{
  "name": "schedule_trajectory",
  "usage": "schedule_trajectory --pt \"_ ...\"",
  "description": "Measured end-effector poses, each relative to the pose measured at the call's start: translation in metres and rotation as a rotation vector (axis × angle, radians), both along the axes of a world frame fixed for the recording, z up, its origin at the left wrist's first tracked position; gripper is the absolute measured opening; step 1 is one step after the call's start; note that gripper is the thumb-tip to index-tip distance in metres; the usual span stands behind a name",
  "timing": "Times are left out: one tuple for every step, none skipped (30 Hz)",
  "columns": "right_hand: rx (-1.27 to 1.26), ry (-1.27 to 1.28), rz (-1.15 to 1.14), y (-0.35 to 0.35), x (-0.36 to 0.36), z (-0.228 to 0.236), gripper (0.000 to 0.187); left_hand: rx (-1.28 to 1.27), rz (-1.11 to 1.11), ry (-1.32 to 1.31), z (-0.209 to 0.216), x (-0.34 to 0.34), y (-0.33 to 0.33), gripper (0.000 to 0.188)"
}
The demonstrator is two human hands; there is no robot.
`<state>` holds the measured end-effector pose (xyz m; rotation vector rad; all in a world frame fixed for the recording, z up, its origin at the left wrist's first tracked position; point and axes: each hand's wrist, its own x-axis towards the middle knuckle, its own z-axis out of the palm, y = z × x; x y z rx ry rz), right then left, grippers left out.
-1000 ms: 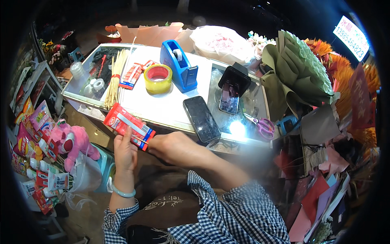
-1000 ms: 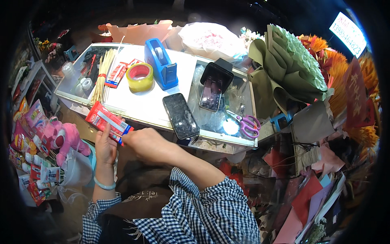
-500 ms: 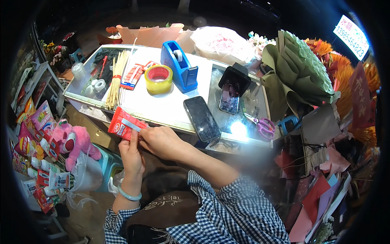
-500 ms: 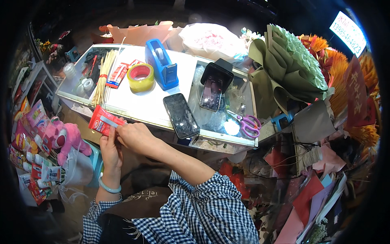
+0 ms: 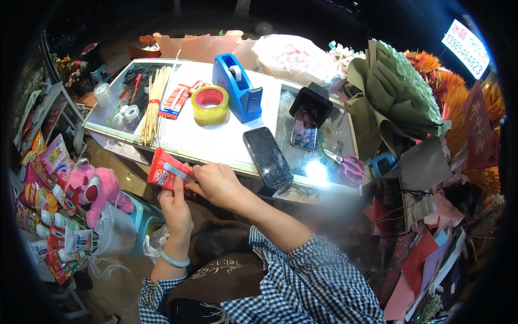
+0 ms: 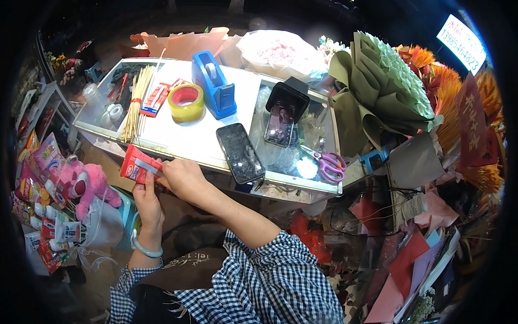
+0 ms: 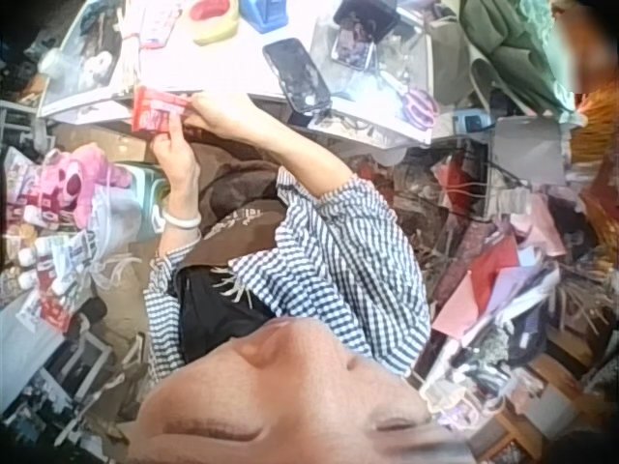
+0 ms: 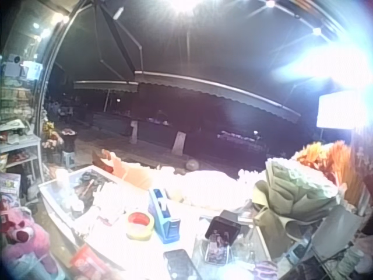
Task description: The person inserts wooden skewers into small snack packets, secures them with tape, and trims the excess skewer with scissors. The finished skewers are placed into a container on the left side of the counter.
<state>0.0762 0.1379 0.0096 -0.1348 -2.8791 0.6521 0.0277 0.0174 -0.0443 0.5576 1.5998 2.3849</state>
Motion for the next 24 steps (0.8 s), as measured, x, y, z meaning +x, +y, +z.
schedule_trajectory --pt "-0.029 0.054 -0.035 0.003 0.001 0.001 0.035 0.007 -0.011 -0.002 0.001 0.0 -0.001 0.03" --pt "-0.055 0.088 -0.078 0.005 0.003 0.002 0.039 0.015 -0.023 -0.006 0.002 0.0 -0.001 0.03" --pt "-0.079 0.15 -0.115 0.008 0.004 0.003 0.042 0.054 -0.069 -0.049 0.003 0.0 -0.002 0.029" --pt "-0.059 0.2 -0.139 0.012 0.005 0.004 0.049 0.092 -0.115 -0.092 0.005 -0.001 -0.003 0.029" --pt "-0.202 0.132 -0.106 0.015 0.005 0.005 0.048 0.168 -0.177 -0.126 0.008 -0.001 -0.004 0.028" --pt "-0.332 0.112 -0.061 0.019 0.005 0.005 0.047 0.153 -0.2 -0.155 0.01 -0.001 -0.006 0.029" --pt "-0.452 0.06 -0.044 0.021 0.005 0.005 0.046 0.177 -0.239 -0.173 0.012 -0.001 -0.007 0.03" --pt "-0.501 0.06 0.022 0.021 0.007 0.003 0.04 0.234 -0.297 -0.19 0.014 -0.002 -0.008 0.031" --pt "-0.602 0.071 0.047 0.021 0.007 0.001 0.037 0.213 -0.289 -0.22 0.016 -0.002 -0.009 0.031" --pt "-0.696 0.062 0.054 0.021 0.008 -0.001 0.035 0.225 -0.301 -0.248 0.018 -0.003 -0.01 0.032" --pt "-0.791 0.049 0.062 0.021 0.008 -0.004 0.032 0.253 -0.323 -0.277 0.019 -0.003 -0.011 0.032" --pt "-0.844 0.106 0.088 0.019 0.008 -0.007 0.027 0.23 -0.311 -0.268 0.02 -0.003 -0.012 0.032" --pt "-0.879 0.113 0.105 0.019 0.007 -0.009 0.026 0.223 -0.31 -0.256 0.021 -0.003 -0.012 0.033" --pt "-0.914 0.122 0.122 0.02 0.007 -0.01 0.026 0.225 -0.316 -0.243 0.022 -0.003 -0.012 0.033" --pt "-0.926 0.11 0.119 0.02 0.006 -0.012 0.026 0.216 -0.3 -0.235 0.024 -0.004 -0.012 0.033" --pt "-0.892 0.036 0.103 0.024 0.005 -0.012 0.027 0.214 -0.29 -0.226 0.025 -0.004 -0.013 0.033" --pt "-0.978 0.088 0.104 0.023 0.006 -0.013 0.028 0.226 -0.289 -0.21 0.026 -0.004 -0.013 0.033" --pt "-1.044 0.104 0.059 0.021 0.007 -0.014 0.029 0.221 -0.242 -0.2 0.026 -0.004 -0.014 0.032" --pt "-1.105 0.147 0.042 0.019 0.008 -0.015 0.03 0.188 -0.209 -0.178 0.027 -0.004 -0.014 0.032" --pt "-1.237 0.112 0.069 0.017 0.007 -0.016 0.034 0.173 -0.19 -0.148 0.027 -0.005 -0.014 0.031" --pt "-1.266 0.147 0.129 0.013 0.006 -0.016 0.033 0.18 -0.181 -0.119 0.027 -0.005 -0.014 0.031" --pt "-1.283 0.18 0.18 0.009 0.005 -0.017 0.033 0.128 -0.16 -0.089 0.026 -0.005 -0.013 0.031" --pt "-1.299 0.214 0.23 0.005 0.004 -0.016 0.032 0.098 -0.15 -0.059 0.026 -0.005 -0.013 0.032" --pt "-1.307 0.147 0.172 0.004 0.003 -0.015 0.026 0.067 -0.139 -0.029 0.025 -0.005 -0.013 0.033"
